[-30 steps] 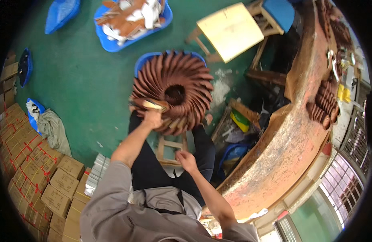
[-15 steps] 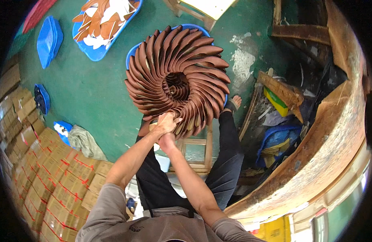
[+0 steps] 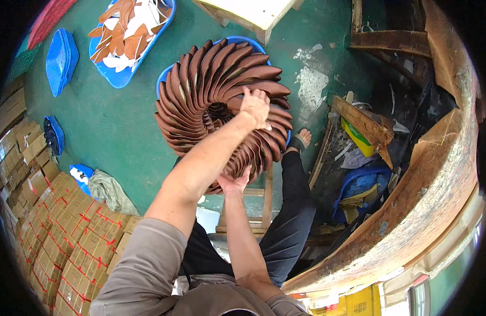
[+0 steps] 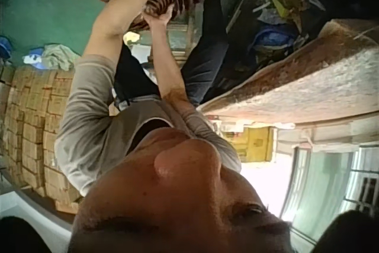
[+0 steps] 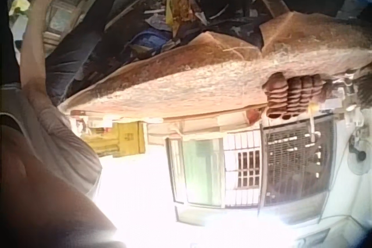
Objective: Applying glue or adhesive to the inside of shoes using a brush in a manufacturing setting.
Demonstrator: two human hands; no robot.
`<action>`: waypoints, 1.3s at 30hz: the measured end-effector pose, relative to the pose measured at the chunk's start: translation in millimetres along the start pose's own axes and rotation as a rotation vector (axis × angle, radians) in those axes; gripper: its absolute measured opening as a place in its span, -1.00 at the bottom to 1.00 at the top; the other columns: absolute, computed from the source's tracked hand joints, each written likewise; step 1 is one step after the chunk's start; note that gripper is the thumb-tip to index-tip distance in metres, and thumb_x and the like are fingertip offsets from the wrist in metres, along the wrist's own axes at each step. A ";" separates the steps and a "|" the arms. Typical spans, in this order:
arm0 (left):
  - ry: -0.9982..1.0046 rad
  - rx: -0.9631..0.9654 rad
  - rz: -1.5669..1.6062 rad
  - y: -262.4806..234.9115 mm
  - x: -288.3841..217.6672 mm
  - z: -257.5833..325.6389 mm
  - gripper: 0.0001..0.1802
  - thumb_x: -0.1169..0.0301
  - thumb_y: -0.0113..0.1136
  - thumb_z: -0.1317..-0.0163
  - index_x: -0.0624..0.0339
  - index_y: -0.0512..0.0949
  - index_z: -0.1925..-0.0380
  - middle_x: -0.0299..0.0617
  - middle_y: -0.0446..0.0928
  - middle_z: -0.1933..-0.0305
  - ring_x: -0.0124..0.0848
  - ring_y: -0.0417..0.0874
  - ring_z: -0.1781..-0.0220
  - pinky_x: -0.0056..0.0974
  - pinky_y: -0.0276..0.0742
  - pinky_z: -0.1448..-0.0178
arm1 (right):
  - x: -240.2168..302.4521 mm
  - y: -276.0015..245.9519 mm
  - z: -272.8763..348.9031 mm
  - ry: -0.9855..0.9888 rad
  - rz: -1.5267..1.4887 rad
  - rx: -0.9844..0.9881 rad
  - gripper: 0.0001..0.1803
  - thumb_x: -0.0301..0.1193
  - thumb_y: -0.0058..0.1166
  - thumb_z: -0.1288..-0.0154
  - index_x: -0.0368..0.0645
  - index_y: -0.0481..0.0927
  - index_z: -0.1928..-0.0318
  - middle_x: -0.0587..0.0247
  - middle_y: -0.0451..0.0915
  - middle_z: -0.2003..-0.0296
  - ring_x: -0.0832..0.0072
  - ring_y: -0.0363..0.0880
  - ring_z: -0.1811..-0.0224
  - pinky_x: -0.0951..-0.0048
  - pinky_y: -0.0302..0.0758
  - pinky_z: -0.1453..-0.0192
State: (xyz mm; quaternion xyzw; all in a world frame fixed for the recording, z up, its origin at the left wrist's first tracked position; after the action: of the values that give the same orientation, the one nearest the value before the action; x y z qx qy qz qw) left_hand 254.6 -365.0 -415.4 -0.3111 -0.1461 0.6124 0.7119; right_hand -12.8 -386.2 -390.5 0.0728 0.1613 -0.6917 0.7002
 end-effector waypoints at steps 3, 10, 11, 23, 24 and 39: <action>0.038 0.069 -0.098 -5.1 -29.3 -7.4 0.10 -0.46 0.52 0.01 0.14 0.65 -0.36 0.00 0.53 -0.45 -0.04 0.46 -0.56 0.31 0.07 -0.72 | 28.5 -10.3 -16.7 0.024 0.040 -0.085 -0.04 0.41 0.20 -0.37 0.03 0.50 -0.52 0.14 0.57 -0.42 0.02 0.48 -0.47 -0.22 0.39 -0.61; 0.022 -0.021 0.203 17.3 -33.3 47.3 -0.29 0.14 0.65 0.06 0.30 0.69 -0.09 -0.05 0.85 0.03 -0.10 0.88 -0.03 -0.05 0.78 -0.12 | 48.9 -45.7 63.2 -0.031 0.347 0.002 -0.35 0.09 -0.10 -0.64 -0.07 0.58 -0.44 0.11 0.62 -0.41 0.04 0.51 -0.49 -0.19 0.34 -0.68; -0.032 -0.122 0.173 19.2 -33.0 61.5 -0.33 0.19 0.63 0.08 0.31 0.70 -0.05 -0.04 0.85 0.11 -0.10 0.89 0.02 -0.05 0.78 -0.06 | 49.4 -52.0 77.3 -0.029 0.391 0.077 -0.31 0.09 -0.14 -0.67 -0.10 0.50 -0.52 0.09 0.55 -0.49 0.06 0.45 -0.56 -0.14 0.28 -0.72; 0.190 -0.561 0.239 -27.8 -86.7 83.7 -0.51 -0.01 0.47 -0.01 0.20 0.82 0.28 0.05 0.81 0.23 -0.03 0.85 0.16 0.13 0.56 -0.31 | 151.2 -66.0 3.4 -0.064 0.403 0.545 -0.33 0.11 0.04 -0.64 -0.12 0.58 -0.44 0.13 0.64 -0.39 0.11 0.59 -0.42 -0.07 0.48 -0.59; 0.130 -0.503 0.248 6.5 -64.9 75.6 -0.51 -0.01 0.47 -0.01 0.20 0.82 0.28 0.05 0.81 0.23 -0.03 0.85 0.16 0.13 0.56 -0.31 | 97.1 -64.1 27.0 -0.196 0.409 0.286 -0.36 0.08 0.04 -0.66 -0.12 0.57 -0.45 0.15 0.63 -0.40 0.12 0.55 -0.47 -0.07 0.41 -0.65; -0.033 -0.710 0.199 39.4 21.0 -8.9 -0.53 0.09 0.43 -0.01 0.22 0.88 0.19 0.16 0.37 -0.49 0.09 0.29 -0.55 0.15 0.22 -0.47 | 68.1 6.0 -38.0 -0.128 0.366 0.091 -0.44 0.03 0.34 -0.52 -0.12 0.67 -0.27 0.20 0.75 -0.16 0.26 0.71 -0.12 0.24 0.68 -0.18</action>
State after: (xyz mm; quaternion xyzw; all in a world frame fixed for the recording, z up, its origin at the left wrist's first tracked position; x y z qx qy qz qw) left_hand 233.4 -344.9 -450.4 -0.5415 -0.3299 0.5947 0.4941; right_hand -12.2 -438.0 -449.0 0.0883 0.0689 -0.5625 0.8192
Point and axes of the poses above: each hand's wrist, its own z-axis away from the middle knuckle, its own y-axis out of the palm, x = y × z, the point moved 3 cm from there along -z, towards the middle knuckle
